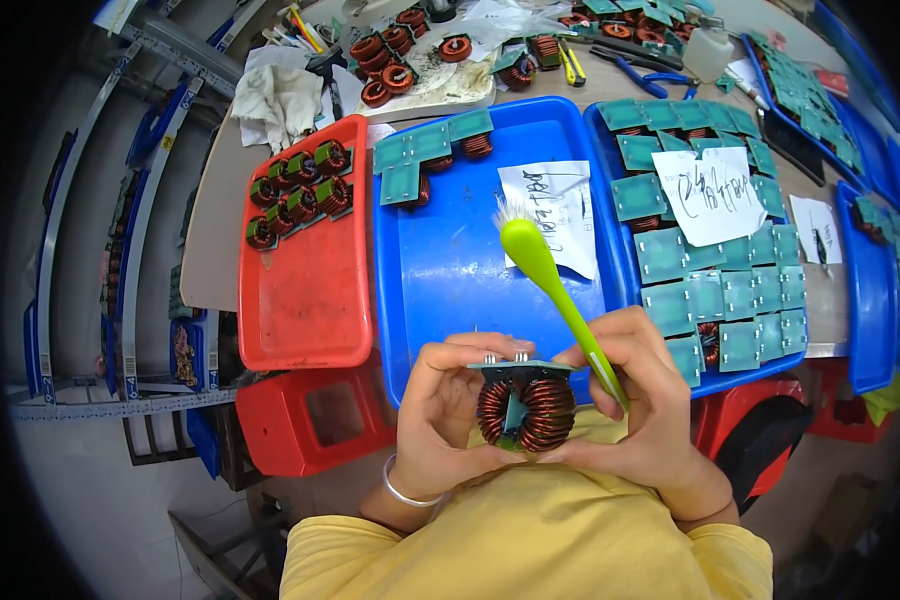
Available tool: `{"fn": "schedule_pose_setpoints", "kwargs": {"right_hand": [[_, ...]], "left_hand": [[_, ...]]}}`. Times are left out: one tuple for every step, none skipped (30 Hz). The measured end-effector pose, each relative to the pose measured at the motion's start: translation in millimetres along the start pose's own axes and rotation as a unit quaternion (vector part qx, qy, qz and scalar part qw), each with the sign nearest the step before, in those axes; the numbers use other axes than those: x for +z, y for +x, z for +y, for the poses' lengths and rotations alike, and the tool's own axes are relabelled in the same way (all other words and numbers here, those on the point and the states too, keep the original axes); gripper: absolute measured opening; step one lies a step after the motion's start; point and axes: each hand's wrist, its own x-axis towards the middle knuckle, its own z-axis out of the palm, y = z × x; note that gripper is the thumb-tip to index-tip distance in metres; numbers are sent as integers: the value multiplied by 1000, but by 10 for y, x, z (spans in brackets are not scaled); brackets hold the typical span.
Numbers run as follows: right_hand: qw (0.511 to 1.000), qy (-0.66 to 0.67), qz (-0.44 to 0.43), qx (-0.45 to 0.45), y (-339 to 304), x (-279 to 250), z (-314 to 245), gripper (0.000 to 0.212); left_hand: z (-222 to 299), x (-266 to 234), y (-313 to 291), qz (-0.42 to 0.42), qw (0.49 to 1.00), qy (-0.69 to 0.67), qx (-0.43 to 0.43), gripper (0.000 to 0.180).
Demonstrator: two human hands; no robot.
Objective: Cleaning and adjusting electronic components on a workbench using a brush and a pick.
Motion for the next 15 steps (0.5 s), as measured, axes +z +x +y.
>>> {"fn": "schedule_pose_setpoints", "kwargs": {"right_hand": [[1000,0,5,-11,0,3,-1,59],[1000,-1,10,-21,-1,4,-1,59],[1000,-1,10,-21,-2,3,-2,59],[1000,1,9,-25,-3,1,-3,60],[1000,3,8,-29,-5,-1,-5,60],[1000,3,8,-29,-4,1,-7,60],[1000,3,9,-30,-3,2,-11,60],[999,4,11,-30,-3,1,-17,61],[999,4,11,-30,-3,-5,-24,61],[1000,-12,3,-26,-4,-16,-37,59],[999,-28,-6,-21,-3,-26,-53,58],[999,-28,-6,-21,9,-34,-72,58],[998,-52,-24,-20,36,-44,-94,53],[996,-76,-42,-19,60,-58,-120,49],[996,-76,-43,-19,79,-93,-171,49]], "left_hand": [[-1,-2,0,0,1000,0,0,65],[-3,-3,0,-4,1000,4,4,66],[-3,-3,1,-8,1000,8,9,66],[1,-1,3,-8,1000,8,9,66],[8,5,6,-9,1000,11,10,67],[19,9,7,-11,1000,14,11,67],[21,30,7,-10,1000,14,11,67],[17,65,6,13,1000,-25,-11,69],[20,89,4,36,997,-64,-34,70],[40,95,0,36,997,-64,-34,70],[67,93,-6,32,997,-49,-57,69],[84,88,-12,28,996,-34,-81,67],[78,69,-14,28,996,-35,-81,67],[57,40,-13,22,998,49,-41,64],[44,15,-11,16,991,132,0,61]]}}
